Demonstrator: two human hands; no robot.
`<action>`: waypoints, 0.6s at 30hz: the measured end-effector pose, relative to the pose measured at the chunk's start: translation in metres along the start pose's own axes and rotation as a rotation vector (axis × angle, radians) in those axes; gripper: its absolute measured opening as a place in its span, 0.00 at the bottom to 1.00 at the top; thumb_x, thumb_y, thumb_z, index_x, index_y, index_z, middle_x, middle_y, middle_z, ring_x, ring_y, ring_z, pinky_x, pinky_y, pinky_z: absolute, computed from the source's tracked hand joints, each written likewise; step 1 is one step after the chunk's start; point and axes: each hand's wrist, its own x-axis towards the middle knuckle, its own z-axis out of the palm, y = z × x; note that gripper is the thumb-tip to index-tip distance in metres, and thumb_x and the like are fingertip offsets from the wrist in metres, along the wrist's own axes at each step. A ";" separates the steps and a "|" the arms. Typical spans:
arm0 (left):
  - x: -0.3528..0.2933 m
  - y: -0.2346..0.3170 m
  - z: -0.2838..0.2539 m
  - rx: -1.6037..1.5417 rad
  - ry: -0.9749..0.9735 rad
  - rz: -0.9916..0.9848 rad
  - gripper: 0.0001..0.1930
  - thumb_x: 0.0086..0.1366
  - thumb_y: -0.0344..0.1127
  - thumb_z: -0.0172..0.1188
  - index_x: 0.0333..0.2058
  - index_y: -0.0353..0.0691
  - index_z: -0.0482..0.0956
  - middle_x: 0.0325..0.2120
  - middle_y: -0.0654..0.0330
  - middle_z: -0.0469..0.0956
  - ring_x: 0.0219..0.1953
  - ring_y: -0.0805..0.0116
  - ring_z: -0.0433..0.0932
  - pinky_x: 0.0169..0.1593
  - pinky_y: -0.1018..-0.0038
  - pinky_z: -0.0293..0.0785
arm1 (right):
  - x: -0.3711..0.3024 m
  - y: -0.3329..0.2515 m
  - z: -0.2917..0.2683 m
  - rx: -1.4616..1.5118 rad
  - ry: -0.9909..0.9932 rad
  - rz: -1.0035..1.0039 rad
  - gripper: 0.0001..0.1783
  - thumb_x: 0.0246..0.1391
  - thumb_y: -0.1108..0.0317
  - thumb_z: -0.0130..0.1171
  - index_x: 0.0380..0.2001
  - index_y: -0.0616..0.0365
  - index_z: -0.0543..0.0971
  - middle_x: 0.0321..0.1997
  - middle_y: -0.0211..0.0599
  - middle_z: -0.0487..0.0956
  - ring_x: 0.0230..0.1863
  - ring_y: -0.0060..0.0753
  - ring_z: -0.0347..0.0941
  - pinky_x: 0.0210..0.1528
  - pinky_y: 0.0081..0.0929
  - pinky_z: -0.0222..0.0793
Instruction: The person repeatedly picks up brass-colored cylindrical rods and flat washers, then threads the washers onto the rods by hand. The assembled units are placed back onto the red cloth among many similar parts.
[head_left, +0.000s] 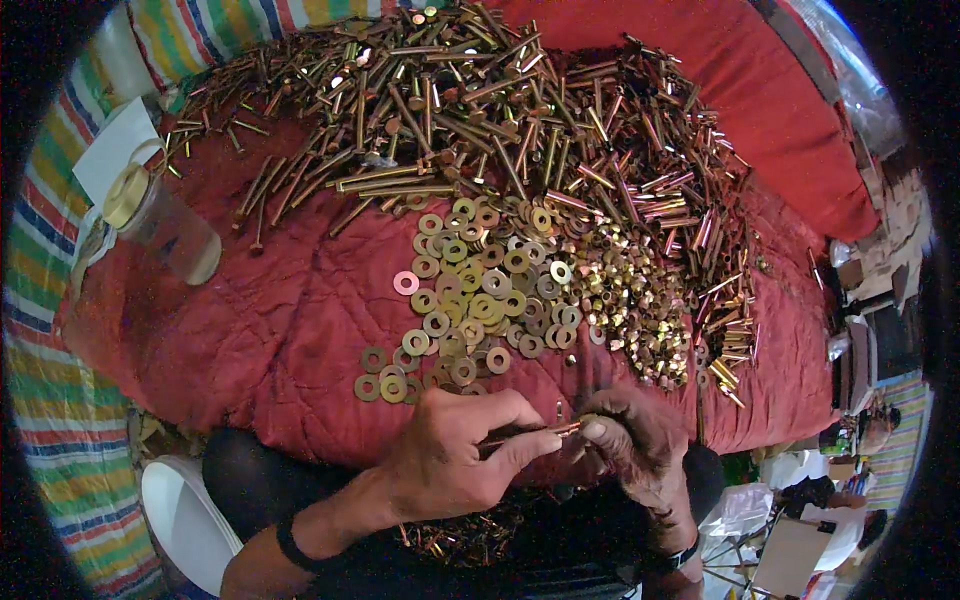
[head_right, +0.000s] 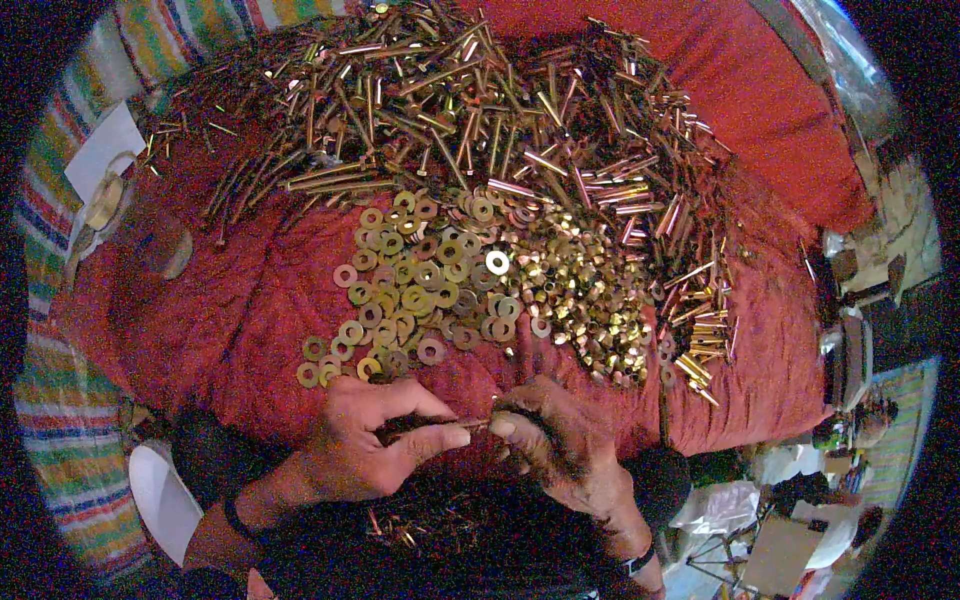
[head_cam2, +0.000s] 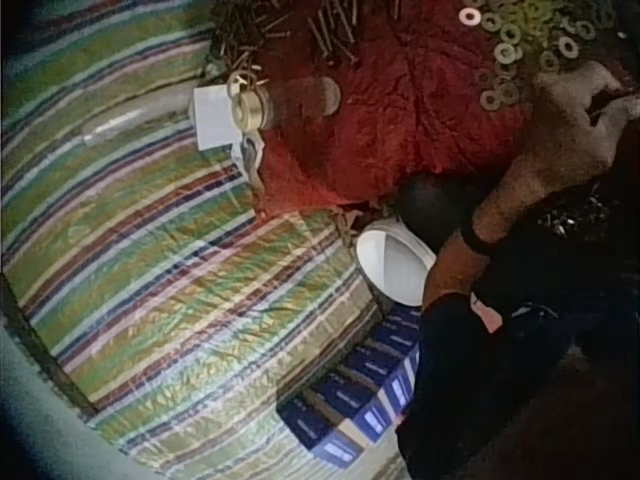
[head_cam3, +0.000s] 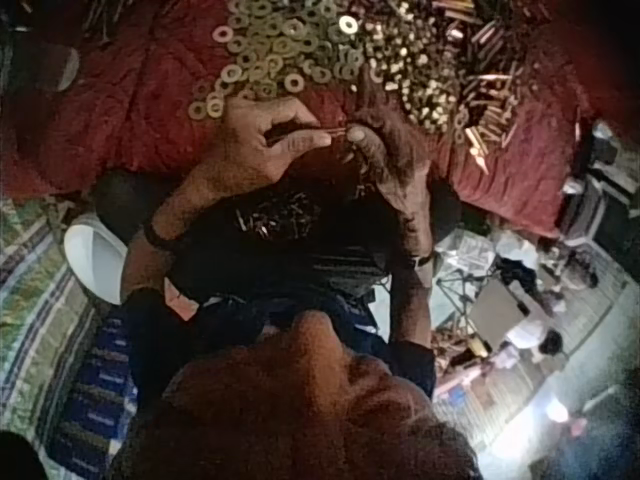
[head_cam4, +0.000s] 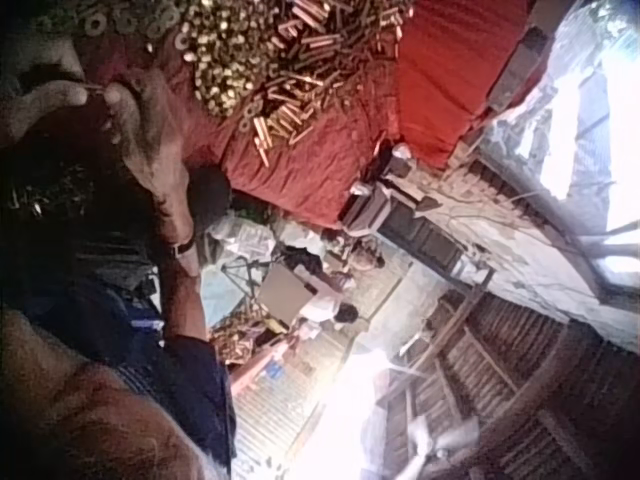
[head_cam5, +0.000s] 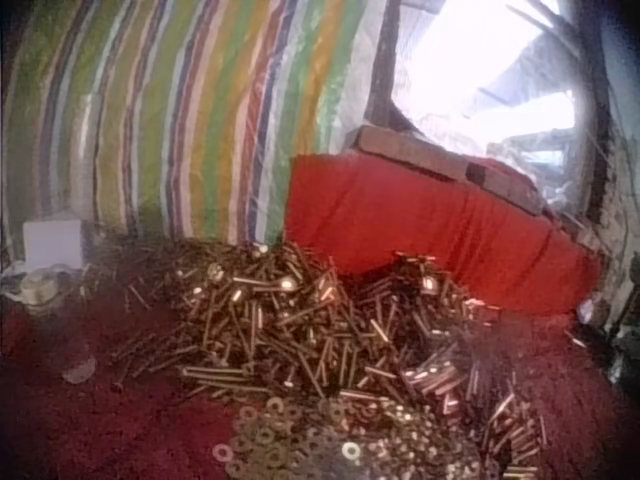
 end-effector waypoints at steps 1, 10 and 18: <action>0.000 -0.001 0.001 0.068 0.010 0.074 0.08 0.61 0.34 0.74 0.31 0.38 0.84 0.20 0.57 0.81 0.19 0.65 0.81 0.24 0.69 0.73 | 0.001 0.000 0.000 -0.003 -0.003 0.014 0.14 0.67 0.63 0.63 0.45 0.64 0.79 0.33 0.37 0.79 0.27 0.28 0.78 0.28 0.26 0.74; 0.000 -0.008 0.008 0.105 0.057 0.182 0.07 0.60 0.31 0.73 0.29 0.37 0.82 0.19 0.56 0.79 0.18 0.62 0.80 0.22 0.68 0.71 | -0.001 -0.004 0.008 0.159 0.162 0.402 0.33 0.72 0.41 0.47 0.29 0.63 0.78 0.24 0.32 0.77 0.23 0.24 0.73 0.26 0.24 0.67; 0.002 -0.009 0.000 -0.117 0.054 -0.097 0.08 0.63 0.33 0.73 0.30 0.35 0.84 0.16 0.67 0.75 0.19 0.82 0.69 0.22 0.77 0.63 | -0.002 0.004 -0.005 0.189 0.189 0.150 0.25 0.60 0.47 0.65 0.39 0.64 0.83 0.33 0.35 0.83 0.32 0.27 0.78 0.36 0.25 0.73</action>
